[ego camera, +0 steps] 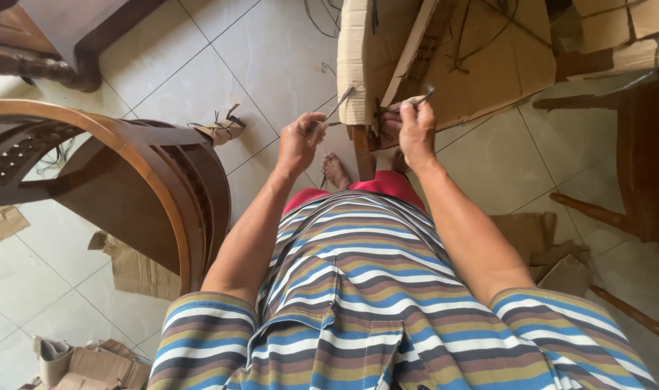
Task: The person sits on the floor and ties a cardboard structure with green plastic strips. They pick up a strip from a glass table, wrap it around the cardboard, and tie a knot. The person repeats this process, securing the cardboard pieces together.
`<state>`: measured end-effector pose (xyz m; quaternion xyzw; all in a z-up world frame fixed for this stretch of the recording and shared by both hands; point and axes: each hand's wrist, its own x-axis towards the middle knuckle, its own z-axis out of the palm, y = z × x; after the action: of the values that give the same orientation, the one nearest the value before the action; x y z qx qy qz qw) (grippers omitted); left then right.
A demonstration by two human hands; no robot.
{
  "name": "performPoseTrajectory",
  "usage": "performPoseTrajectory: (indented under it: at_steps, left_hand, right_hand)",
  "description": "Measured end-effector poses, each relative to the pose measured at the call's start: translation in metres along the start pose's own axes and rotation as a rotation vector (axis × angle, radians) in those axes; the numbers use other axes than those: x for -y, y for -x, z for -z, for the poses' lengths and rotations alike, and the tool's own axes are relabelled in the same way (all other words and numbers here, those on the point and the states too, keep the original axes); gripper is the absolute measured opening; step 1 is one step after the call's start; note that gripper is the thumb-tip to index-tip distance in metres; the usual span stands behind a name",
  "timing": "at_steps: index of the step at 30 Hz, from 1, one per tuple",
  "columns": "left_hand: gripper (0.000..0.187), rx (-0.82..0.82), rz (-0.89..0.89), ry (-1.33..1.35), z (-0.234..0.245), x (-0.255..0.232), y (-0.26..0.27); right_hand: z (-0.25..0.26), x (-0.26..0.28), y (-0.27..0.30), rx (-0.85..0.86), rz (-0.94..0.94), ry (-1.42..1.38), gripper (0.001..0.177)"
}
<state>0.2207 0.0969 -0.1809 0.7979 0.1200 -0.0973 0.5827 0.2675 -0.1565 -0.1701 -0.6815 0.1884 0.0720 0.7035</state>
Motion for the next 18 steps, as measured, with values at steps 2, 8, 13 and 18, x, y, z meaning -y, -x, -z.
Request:
performPoseTrajectory:
  at_steps: [2,8,13,18]
  left_hand:
    - [0.012,-0.069,0.014,-0.009,0.011,0.023,-0.013]
    - [0.015,-0.412,0.151,0.45,0.038,0.019,-0.047]
    - [0.015,-0.404,0.123,0.531,0.043,-0.005,-0.067]
    - [0.016,-0.291,0.012,0.659,0.05,-0.046,-0.078]
  right_hand:
    - [0.005,0.0,-0.014,-0.022,-0.021,-0.033,0.012]
    - [0.034,-0.023,-0.061,-0.173,-0.124,-0.128,0.016]
    - [0.042,-0.031,-0.062,-0.219,-0.177,-0.108,0.019]
    - [0.039,-0.039,-0.061,-0.257,-0.253,-0.271,0.005]
